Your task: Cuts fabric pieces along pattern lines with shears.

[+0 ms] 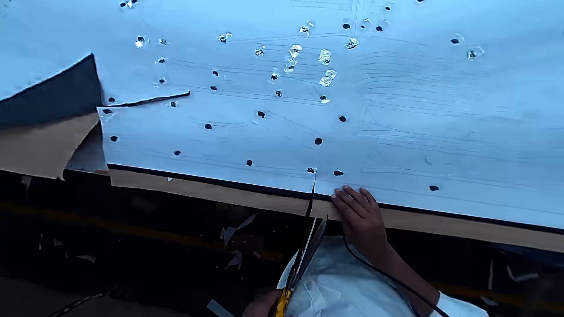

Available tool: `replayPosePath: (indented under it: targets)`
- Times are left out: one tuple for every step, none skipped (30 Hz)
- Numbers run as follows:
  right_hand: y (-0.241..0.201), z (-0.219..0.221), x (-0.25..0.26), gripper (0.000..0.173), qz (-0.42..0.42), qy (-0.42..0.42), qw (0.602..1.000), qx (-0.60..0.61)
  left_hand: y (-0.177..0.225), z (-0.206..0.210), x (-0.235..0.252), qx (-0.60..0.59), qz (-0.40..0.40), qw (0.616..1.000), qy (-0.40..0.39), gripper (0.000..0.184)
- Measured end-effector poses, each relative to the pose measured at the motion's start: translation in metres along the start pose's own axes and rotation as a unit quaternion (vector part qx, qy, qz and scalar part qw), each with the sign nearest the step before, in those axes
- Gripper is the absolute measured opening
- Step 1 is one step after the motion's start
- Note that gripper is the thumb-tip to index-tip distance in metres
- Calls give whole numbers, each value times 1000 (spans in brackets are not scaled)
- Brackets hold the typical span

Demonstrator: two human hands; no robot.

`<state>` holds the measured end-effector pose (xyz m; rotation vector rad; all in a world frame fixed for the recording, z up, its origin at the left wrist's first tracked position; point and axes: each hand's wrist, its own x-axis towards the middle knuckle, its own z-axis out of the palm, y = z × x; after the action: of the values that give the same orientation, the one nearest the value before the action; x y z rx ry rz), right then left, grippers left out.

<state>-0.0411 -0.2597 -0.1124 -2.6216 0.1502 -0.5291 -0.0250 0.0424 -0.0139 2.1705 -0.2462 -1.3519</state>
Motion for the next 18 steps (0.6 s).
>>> replayPosePath:
  targets:
    - [1,0,-1,32,-4,6,1000,1,3,7,5,-2,-5,1000,8,41]
    - [2,1,0,32,-9,10,1000,2,8,15,12,-8,-6,1000,17,42]
    - [4,2,1,31,-16,11,1000,1,12,21,19,-16,-10,999,27,43]
    - [4,3,1,30,-22,14,1000,-2,16,29,25,-28,-14,999,39,42]
    - [2,3,-1,29,-24,14,1000,-5,18,37,28,-41,-17,998,50,41]
    - [1,3,-3,29,-25,13,1000,-9,21,43,32,-54,-17,997,58,40]
    - [2,4,-1,29,-31,17,999,-14,24,48,38,-64,-12,996,69,38]
    - [4,5,-1,30,-37,21,999,-17,28,51,43,-72,-7,995,75,36]
    - [4,4,-2,30,-39,18,999,-20,32,54,44,-78,-8,994,75,35]
    - [2,3,-3,30,-39,12,999,-21,35,56,44,-83,-12,994,75,33]
    - [1,2,-3,31,-39,10,999,-20,37,56,44,-85,-16,993,76,32]
    - [1,2,-2,32,-40,10,999,-23,38,56,45,-88,-18,993,77,30]
    - [1,2,-2,32,-43,11,999,-27,38,57,46,-90,-19,993,79,29]
    - [2,2,-2,32,-46,13,998,-28,38,58,46,-92,-20,993,77,28]
    - [3,3,-3,31,-48,12,998,-27,38,59,47,-91,-19,993,76,27]
    - [4,4,-3,32,-49,12,998,-26,36,60,49,-91,-18,993,78,27]
    - [4,5,-3,33,-51,10,998,-23,35,61,50,-91,-20,993,78,27]
    - [4,5,-4,33,-51,6,998,-22,33,62,51,-93,-22,992,77,27]
